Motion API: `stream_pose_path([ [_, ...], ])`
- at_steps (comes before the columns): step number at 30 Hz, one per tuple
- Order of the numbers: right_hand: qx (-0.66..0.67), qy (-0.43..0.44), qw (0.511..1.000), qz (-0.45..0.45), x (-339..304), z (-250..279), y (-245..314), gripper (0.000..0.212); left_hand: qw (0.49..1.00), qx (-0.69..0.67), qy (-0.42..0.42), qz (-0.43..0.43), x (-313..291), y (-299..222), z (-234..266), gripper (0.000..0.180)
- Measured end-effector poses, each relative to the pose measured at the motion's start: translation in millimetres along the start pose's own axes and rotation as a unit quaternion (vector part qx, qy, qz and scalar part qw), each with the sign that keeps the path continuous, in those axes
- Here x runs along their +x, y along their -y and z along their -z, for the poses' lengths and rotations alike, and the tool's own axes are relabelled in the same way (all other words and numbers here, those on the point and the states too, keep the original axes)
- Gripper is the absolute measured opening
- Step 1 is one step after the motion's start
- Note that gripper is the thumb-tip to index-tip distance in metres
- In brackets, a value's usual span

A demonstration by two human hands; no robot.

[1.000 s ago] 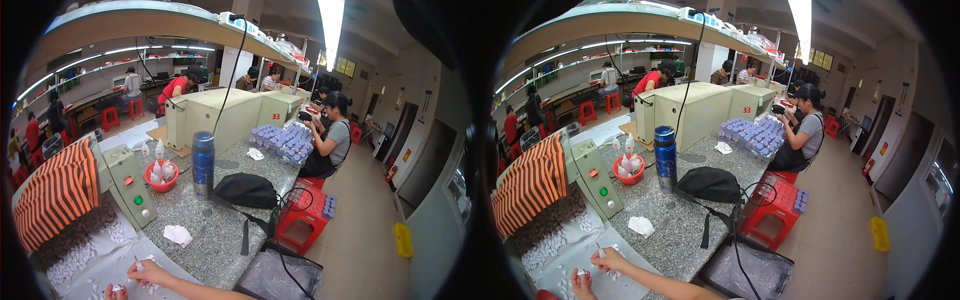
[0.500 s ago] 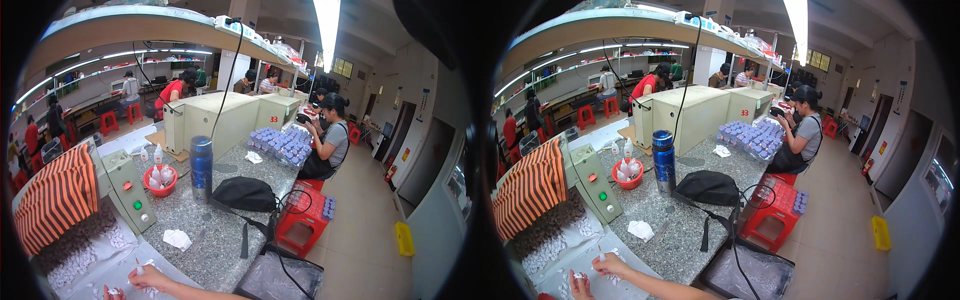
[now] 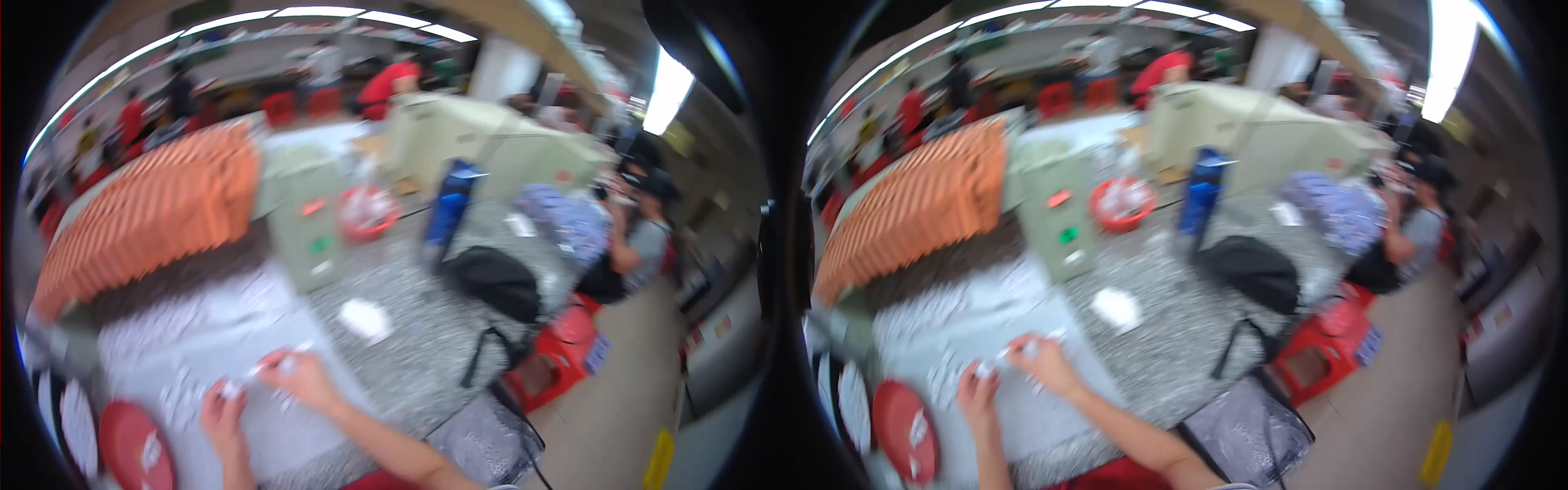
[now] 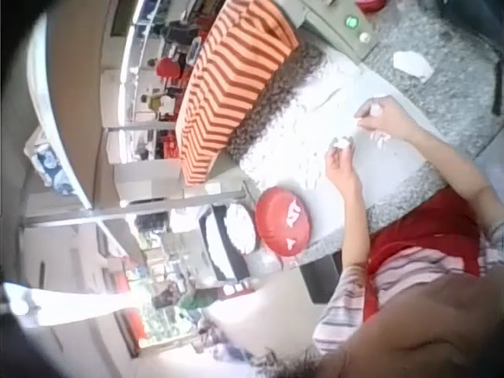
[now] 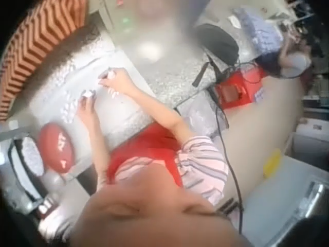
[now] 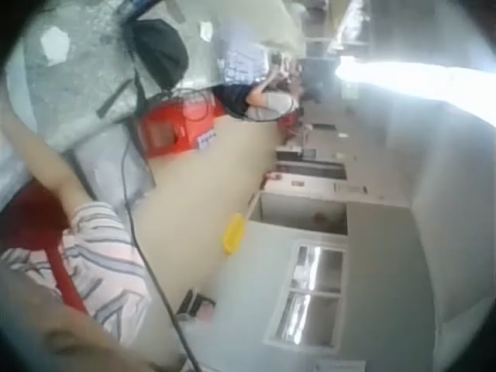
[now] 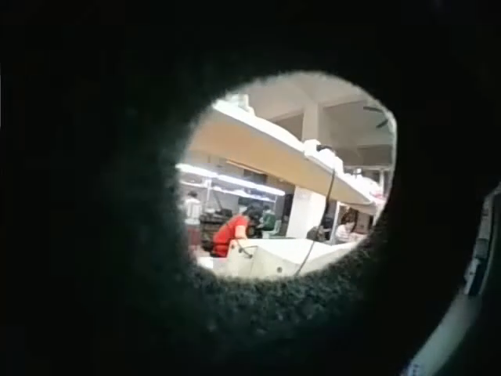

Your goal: Apply glue to small white plastic components and place them into a red dish.

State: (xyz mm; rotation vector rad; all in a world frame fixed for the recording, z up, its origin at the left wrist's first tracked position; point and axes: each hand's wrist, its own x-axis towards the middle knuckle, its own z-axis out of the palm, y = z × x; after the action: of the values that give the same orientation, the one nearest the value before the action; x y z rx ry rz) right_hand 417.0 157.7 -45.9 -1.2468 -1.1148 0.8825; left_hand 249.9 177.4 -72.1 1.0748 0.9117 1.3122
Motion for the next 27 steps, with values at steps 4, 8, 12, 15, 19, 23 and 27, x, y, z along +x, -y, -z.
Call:
stream_pose_path([
  [4, -0.029, -0.015, 0.996, 0.083, -9, 1, 15, 0.015, 0.997, -0.036, 0.053, 0.048, 0, -2, -10, 0.029],
  [8, 0.0, -0.02, 0.999, 0.038, -20, -21, 20, 0.016, 0.995, -0.055, 0.065, 0.059, 0, -2, 3, 0.03],
  [12, -0.067, -0.005, 0.991, 0.118, -27, -31, 18, 0.015, 0.993, -0.06, 0.086, 0.05, -7, -12, 13, 0.03],
  [15, -0.084, -0.001, 0.987, 0.138, -28, -28, 19, 0.016, 0.992, -0.054, 0.115, 0.003, -7, -10, 14, 0.03],
  [19, -0.084, 0.005, 0.985, 0.148, -25, -25, 17, 0.017, 0.991, -0.036, 0.127, 0.0, -5, -13, 12, 0.029],
  [23, -0.092, 0.031, 0.981, 0.167, -18, -30, 11, 0.017, 0.99, -0.026, 0.137, -0.003, 1, -11, 21, 0.029],
  [27, -0.1, 0.042, 0.983, 0.15, -14, -24, 13, 0.017, 0.989, 0.003, 0.148, -0.014, 7, -14, 17, 0.025],
])
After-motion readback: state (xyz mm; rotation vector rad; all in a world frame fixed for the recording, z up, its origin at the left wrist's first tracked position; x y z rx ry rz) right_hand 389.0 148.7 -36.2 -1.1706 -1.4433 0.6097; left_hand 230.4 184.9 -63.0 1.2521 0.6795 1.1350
